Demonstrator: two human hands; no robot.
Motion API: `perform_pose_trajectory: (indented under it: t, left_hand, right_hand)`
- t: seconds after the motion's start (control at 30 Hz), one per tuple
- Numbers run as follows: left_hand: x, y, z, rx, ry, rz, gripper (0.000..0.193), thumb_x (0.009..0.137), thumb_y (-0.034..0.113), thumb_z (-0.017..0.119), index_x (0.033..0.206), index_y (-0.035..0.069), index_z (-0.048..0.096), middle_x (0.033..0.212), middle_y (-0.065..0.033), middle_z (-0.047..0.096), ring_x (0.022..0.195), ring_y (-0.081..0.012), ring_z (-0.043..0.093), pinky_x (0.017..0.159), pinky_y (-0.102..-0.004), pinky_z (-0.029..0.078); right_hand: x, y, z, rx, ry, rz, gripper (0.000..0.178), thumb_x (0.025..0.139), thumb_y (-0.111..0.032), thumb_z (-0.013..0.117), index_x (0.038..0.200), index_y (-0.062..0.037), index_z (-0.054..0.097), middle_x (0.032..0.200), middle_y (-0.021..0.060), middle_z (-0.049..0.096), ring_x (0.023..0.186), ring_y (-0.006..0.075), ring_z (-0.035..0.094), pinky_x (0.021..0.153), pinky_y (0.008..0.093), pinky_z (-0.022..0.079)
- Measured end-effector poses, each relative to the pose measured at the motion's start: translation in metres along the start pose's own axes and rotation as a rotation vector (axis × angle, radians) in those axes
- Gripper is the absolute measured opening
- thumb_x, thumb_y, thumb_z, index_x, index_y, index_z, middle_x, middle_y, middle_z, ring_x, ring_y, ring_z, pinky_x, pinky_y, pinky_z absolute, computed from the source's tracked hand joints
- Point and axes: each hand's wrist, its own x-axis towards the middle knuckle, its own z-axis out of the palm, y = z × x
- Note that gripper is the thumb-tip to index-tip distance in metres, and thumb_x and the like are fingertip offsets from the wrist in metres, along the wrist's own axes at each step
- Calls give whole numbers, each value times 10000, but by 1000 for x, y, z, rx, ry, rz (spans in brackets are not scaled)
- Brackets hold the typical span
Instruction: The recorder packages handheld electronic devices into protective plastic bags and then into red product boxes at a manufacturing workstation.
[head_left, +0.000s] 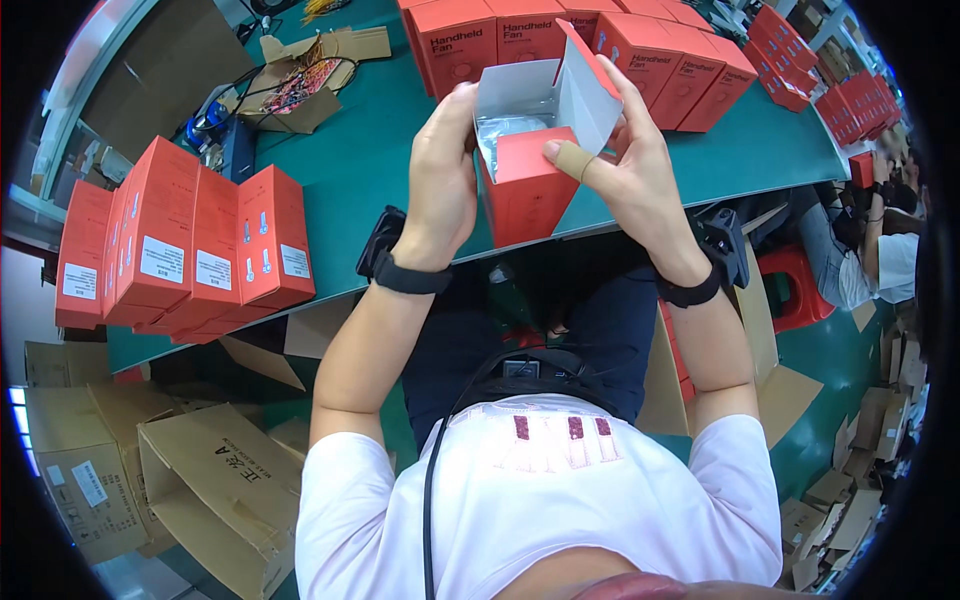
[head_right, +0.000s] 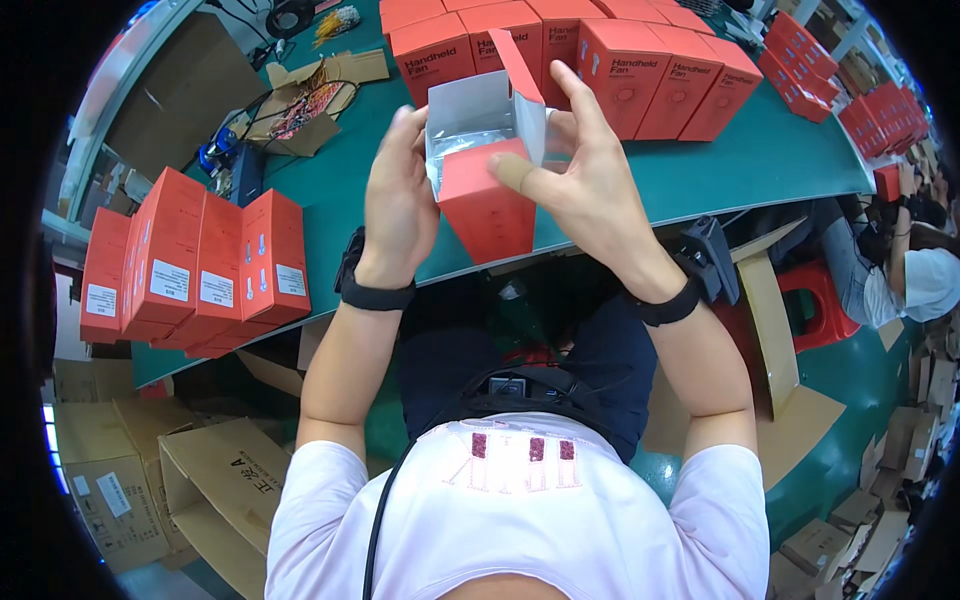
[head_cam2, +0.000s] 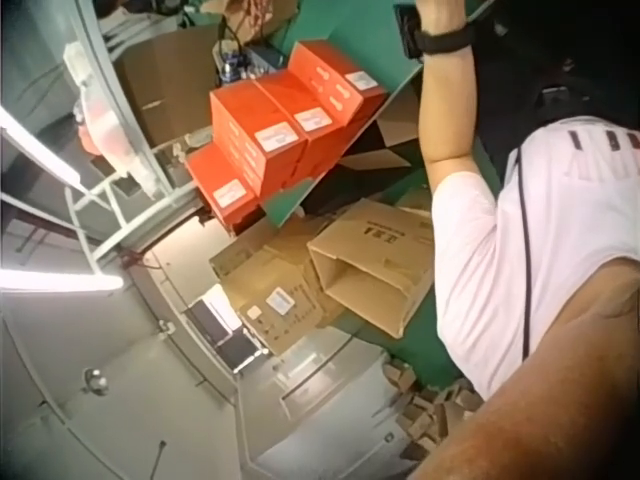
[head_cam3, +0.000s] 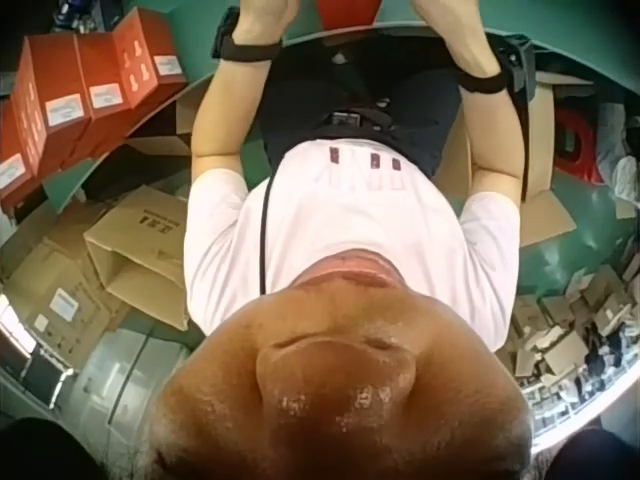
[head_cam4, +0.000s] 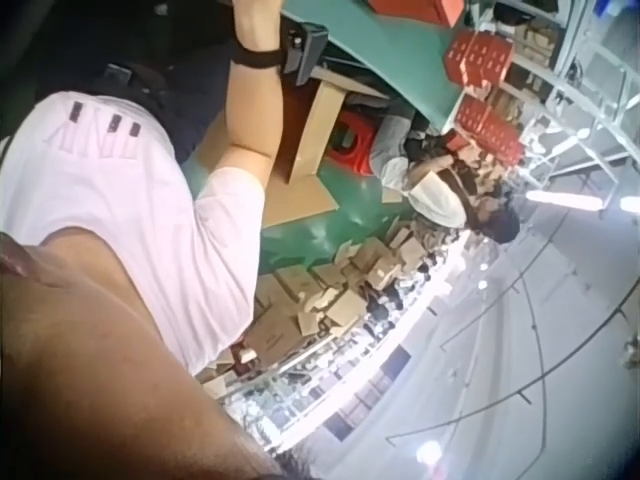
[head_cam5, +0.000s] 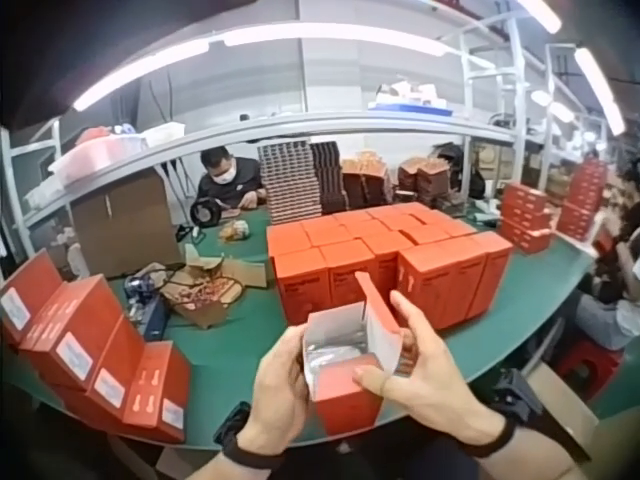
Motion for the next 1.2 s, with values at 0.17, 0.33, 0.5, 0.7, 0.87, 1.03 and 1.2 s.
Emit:
perform_pose_trajectory:
  t: [0.17, 0.33, 0.5, 0.7, 0.87, 1.03, 1.2]
  left_hand:
    - [-17, 4, -12, 361, -153, 188, 479, 901, 54, 651, 1359, 9, 518, 1257, -81, 605, 1103, -130, 580, 914, -272, 485]
    - [-17, 4, -4, 512, 26, 202, 327, 883, 63, 689, 1194, 34, 593, 1184, -48, 609, 975, -117, 575, 837, -271, 486]
    - [-32, -10, -17, 1228, -48, 903, 534, 804, 473, 814, 1050, 14, 696, 1205, -143, 592, 1073, -324, 570, 857, -388, 506]
    - [-43, -10, -20, 1282, -85, 772, 1026, 686, 537, 891, 1415, -36, 452, 1371, -255, 489, 1171, -375, 568, 949, -438, 517]
    - [-50, -28, -37, 985, 92, 522, 1085, 662, 345, 935, 1485, -29, 335, 1378, -249, 505, 1247, -374, 564, 1024, -432, 497]
    - [-49, -46, -17, 1004, 209, 524, 982, 620, 234, 929, 1415, -5, 403, 1289, -200, 562, 1168, -367, 594, 959, -432, 519]
    - [-46, -51, -18, 976, 212, 560, 969, 616, 227, 928, 1404, 8, 408, 1286, -187, 549, 1171, -366, 574, 966, -446, 503]
  right_hand:
    - [7, -11, 3, 87, -122, 59, 748, 826, -132, 782, 1465, 15, 422, 1212, 159, 662, 1167, 212, 616, 988, 352, 490]
    - [5, -7, 14, 127, -125, -11, 690, 846, -115, 781, 1445, -5, 458, 1240, 136, 648, 1180, 196, 605, 1002, 352, 486]
    - [-6, -6, 21, 22, -133, -445, 652, 861, -169, 801, 1429, -15, 520, 1337, 143, 619, 1206, 226, 610, 1044, 369, 471]
    - [6, -1, 21, -457, -207, -576, 532, 871, -168, 714, 1383, -67, 607, 1376, 178, 594, 1274, 311, 571, 1083, 396, 435]
    - [-1, -25, 30, -604, -192, -571, 546, 824, -191, 735, 1352, -87, 639, 1362, 186, 604, 1228, 339, 581, 1055, 414, 442]
    - [6, -15, 23, -656, -208, -591, 508, 836, -156, 691, 1336, -77, 650, 1355, 184, 608, 1235, 339, 577, 1062, 417, 440]
    - [-3, -35, 22, -515, -269, -474, 476, 867, -173, 686, 1334, -84, 657, 1381, 191, 592, 1299, 341, 555, 1084, 426, 426]
